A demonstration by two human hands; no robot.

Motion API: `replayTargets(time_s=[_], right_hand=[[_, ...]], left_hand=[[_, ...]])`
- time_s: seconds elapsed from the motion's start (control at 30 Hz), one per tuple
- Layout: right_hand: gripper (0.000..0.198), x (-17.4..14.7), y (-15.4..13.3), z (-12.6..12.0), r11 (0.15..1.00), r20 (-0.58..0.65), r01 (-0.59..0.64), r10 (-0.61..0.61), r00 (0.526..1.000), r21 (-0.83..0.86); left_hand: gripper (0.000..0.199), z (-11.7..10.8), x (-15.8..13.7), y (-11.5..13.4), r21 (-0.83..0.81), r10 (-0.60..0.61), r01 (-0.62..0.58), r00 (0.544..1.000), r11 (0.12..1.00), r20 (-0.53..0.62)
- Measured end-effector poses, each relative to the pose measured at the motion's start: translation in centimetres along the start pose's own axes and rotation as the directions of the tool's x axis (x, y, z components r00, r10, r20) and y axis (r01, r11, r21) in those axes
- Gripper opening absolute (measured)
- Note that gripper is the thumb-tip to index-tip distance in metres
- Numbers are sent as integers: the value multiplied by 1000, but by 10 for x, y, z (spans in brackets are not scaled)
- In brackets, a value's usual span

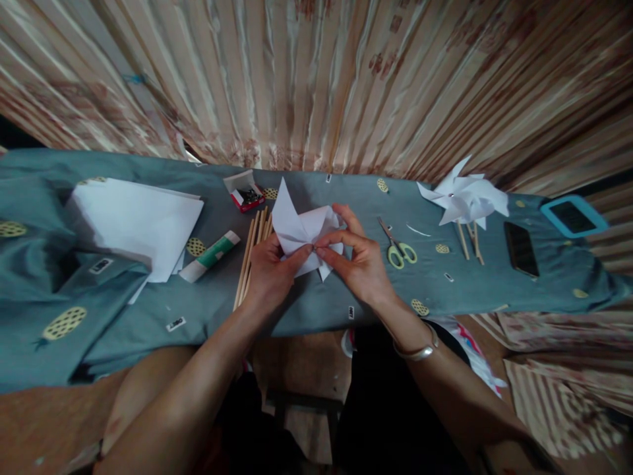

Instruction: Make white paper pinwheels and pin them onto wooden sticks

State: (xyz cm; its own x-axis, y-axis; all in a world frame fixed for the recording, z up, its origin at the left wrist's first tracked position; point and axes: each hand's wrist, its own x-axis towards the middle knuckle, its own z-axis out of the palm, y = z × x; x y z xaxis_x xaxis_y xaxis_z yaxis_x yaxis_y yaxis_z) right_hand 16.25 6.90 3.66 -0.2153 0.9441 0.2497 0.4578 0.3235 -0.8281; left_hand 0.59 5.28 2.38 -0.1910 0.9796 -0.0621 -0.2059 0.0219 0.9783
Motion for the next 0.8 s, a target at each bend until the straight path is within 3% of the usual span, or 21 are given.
replayTargets(time_s=[0.63, 0.8], right_hand=[[2, 0, 1, 1, 1000, -3, 0, 0, 1000, 5], [3, -1, 1, 1, 1000, 14, 2, -2, 1000, -6]], left_hand=[[14, 0, 0, 0, -9, 83, -83, 997, 997, -9], [14, -1, 0, -2, 3, 59, -59, 998, 998, -10]])
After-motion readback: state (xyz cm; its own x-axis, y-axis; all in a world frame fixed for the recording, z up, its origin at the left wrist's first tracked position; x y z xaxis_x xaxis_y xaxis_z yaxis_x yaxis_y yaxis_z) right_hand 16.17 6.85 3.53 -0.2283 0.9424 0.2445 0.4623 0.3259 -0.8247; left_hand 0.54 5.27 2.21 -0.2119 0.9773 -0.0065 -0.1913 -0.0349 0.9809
